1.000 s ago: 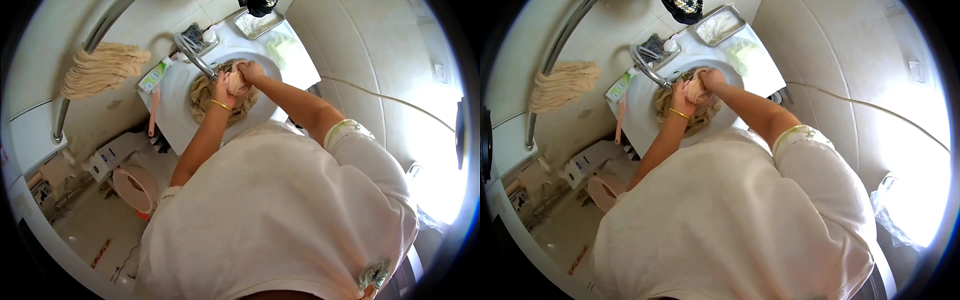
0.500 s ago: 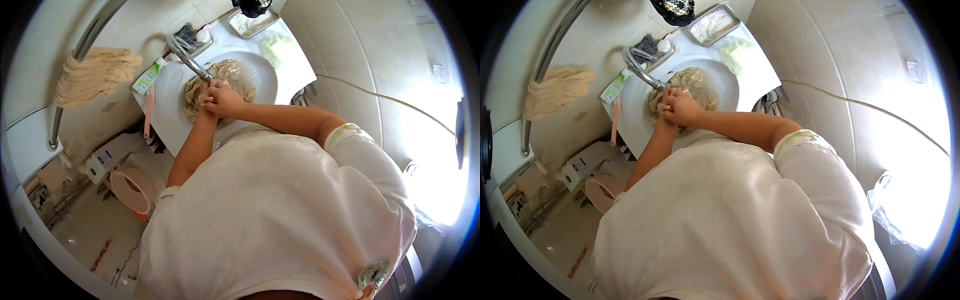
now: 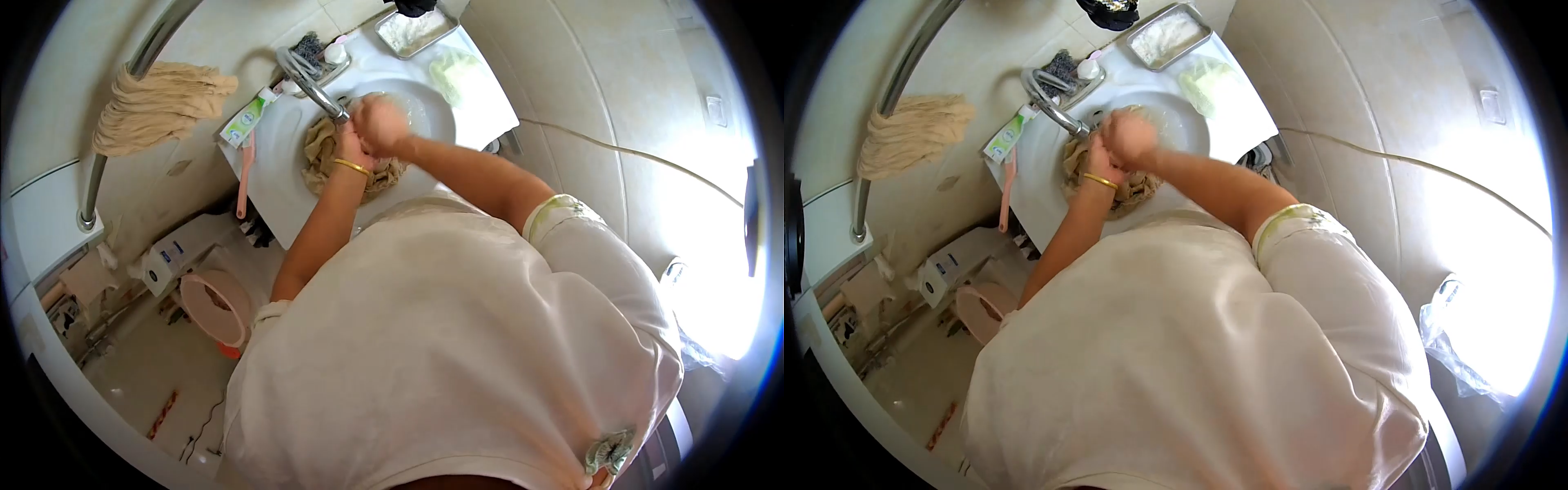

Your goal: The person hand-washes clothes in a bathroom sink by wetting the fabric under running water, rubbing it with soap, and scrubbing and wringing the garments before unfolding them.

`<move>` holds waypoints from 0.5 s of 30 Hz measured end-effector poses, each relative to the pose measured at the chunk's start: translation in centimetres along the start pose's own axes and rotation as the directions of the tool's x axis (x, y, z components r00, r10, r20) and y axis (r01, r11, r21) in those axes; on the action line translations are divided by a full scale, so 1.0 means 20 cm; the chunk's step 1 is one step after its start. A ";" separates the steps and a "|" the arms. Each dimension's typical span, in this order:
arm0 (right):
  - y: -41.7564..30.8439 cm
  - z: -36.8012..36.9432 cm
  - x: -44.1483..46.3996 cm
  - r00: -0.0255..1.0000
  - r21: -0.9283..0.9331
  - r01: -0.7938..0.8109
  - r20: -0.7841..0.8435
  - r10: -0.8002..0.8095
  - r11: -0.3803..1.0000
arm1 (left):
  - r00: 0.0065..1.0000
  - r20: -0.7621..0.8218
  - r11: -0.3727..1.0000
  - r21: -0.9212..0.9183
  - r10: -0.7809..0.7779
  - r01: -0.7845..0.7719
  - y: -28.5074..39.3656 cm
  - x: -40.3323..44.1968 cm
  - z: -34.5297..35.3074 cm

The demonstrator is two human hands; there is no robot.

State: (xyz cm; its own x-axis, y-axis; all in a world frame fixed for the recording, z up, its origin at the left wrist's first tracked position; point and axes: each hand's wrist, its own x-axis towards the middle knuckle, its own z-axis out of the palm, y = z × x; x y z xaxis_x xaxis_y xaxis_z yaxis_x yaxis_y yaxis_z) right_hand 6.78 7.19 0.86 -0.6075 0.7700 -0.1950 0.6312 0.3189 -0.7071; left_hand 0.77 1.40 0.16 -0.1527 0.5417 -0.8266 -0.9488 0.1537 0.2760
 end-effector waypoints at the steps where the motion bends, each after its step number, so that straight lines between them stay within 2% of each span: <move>1: 0.05 -0.04 0.07 0.996 0.030 -0.089 0.015 0.088 0.996 | 0.997 0.076 1.000 0.027 0.009 -0.011 -0.01 0.04 -0.02; 2: 0.08 -0.07 0.10 0.984 0.057 -0.179 0.031 0.178 0.982 | 0.988 0.153 0.998 0.054 0.012 -0.020 -0.02 0.08 -0.04; 3: 0.05 -0.08 0.08 0.981 0.118 -0.192 0.010 0.192 0.974 | 0.992 0.129 0.997 0.070 0.016 -0.025 0.00 0.05 -0.02; 5: -0.05 -0.09 -0.01 0.985 0.141 -0.131 -0.094 0.145 0.981 | 0.996 0.082 0.995 0.087 0.032 -0.039 0.05 -0.03 0.02; 6: -0.09 -0.09 -0.06 0.982 0.151 -0.097 -0.144 0.119 0.984 | 0.966 0.256 0.999 0.017 0.038 -0.044 0.06 0.00 -0.03; 7: -0.11 -0.05 -0.12 0.974 0.196 0.155 -0.192 -0.117 0.968 | 0.905 0.421 0.998 -0.051 0.055 -0.037 0.05 0.06 -0.13; 9: -0.08 -0.06 -0.09 0.990 0.164 0.079 -0.132 -0.058 0.983 | 0.703 0.702 0.985 -0.174 0.115 0.013 0.04 0.14 -0.28; 11: -0.03 -0.09 -0.01 0.997 0.124 0.009 -0.077 0.000 0.992 | 0.928 0.371 0.999 -0.016 0.033 -0.029 0.01 0.11 -0.12; 12: -0.02 -0.10 0.03 0.998 0.107 -0.023 -0.049 0.029 0.994 | 0.985 0.172 0.997 0.068 0.015 -0.027 0.00 0.09 -0.08; 13: -0.02 -0.11 0.07 0.998 0.090 -0.055 -0.026 0.057 0.994 | 0.705 0.679 0.961 0.000 -0.203 0.276 0.08 0.07 -0.13; 15: -0.02 -0.12 0.08 0.993 0.120 -0.099 -0.051 0.106 0.988 | 0.926 0.373 0.998 0.009 -0.053 0.054 0.06 -0.02 0.01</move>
State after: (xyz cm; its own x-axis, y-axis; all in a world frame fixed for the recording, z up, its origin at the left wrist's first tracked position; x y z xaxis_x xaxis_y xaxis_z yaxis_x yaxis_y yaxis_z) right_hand 6.66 9.66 2.51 -0.5121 0.8264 -0.2340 0.6260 0.1726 -0.7605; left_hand -0.25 1.58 0.96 0.0126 0.8021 -0.5971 -0.9533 0.1899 0.2349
